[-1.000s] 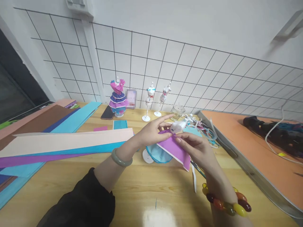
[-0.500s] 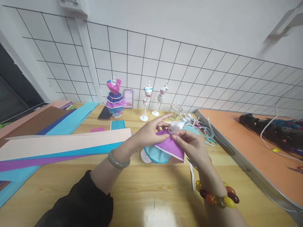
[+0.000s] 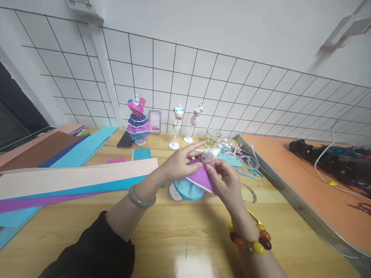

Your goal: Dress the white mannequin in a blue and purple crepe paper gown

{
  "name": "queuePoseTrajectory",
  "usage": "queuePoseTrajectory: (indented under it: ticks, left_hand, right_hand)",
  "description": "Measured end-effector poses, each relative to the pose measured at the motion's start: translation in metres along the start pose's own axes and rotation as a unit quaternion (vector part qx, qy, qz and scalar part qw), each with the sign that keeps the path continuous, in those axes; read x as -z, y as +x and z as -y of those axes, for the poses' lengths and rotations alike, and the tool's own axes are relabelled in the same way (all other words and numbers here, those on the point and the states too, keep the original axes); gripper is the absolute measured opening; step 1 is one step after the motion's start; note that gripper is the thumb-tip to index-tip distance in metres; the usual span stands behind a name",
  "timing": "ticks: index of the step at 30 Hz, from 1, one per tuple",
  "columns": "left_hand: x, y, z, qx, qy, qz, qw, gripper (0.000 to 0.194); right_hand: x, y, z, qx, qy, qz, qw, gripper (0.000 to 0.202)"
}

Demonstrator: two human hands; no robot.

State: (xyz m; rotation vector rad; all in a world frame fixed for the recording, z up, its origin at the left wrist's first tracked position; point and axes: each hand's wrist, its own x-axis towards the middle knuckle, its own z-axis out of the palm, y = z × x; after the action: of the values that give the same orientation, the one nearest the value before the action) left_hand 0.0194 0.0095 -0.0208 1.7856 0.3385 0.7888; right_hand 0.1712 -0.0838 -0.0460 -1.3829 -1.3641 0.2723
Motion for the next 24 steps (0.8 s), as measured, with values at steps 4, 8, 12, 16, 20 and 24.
queuePoseTrajectory:
  ticks: [4, 8, 12, 16, 20, 24]
  left_hand:
    - [0.000, 0.001, 0.001, -0.002, -0.013, 0.000, 1.000, 0.074]
    - [0.001, 0.001, 0.005, 0.003, -0.024, 0.002, 1.000, 0.071]
    - [0.003, 0.000, 0.003, -0.010, 0.030, 0.013, 0.999, 0.066]
    - [0.005, -0.003, -0.003, -0.022, 0.076, 0.017, 0.997, 0.067]
    - [0.005, -0.004, -0.007, -0.026, 0.100, 0.034, 0.994, 0.074]
    - [0.006, -0.005, -0.011, -0.040, 0.143, 0.047, 0.988, 0.075]
  right_hand:
    - [-0.004, -0.002, -0.003, 0.062, -0.064, -0.028, 0.996, 0.018]
    - [-0.004, -0.002, -0.002, 0.054, -0.054, -0.020, 0.997, 0.021]
    - [0.003, -0.001, -0.001, -0.008, 0.034, 0.047, 0.998, 0.023]
    - [0.011, -0.001, -0.001, -0.062, 0.086, 0.082, 0.991, 0.024]
    - [0.012, -0.002, -0.002, -0.047, 0.091, 0.069, 0.992, 0.024]
    - [0.010, -0.002, -0.002, -0.048, 0.098, 0.058, 0.992, 0.022]
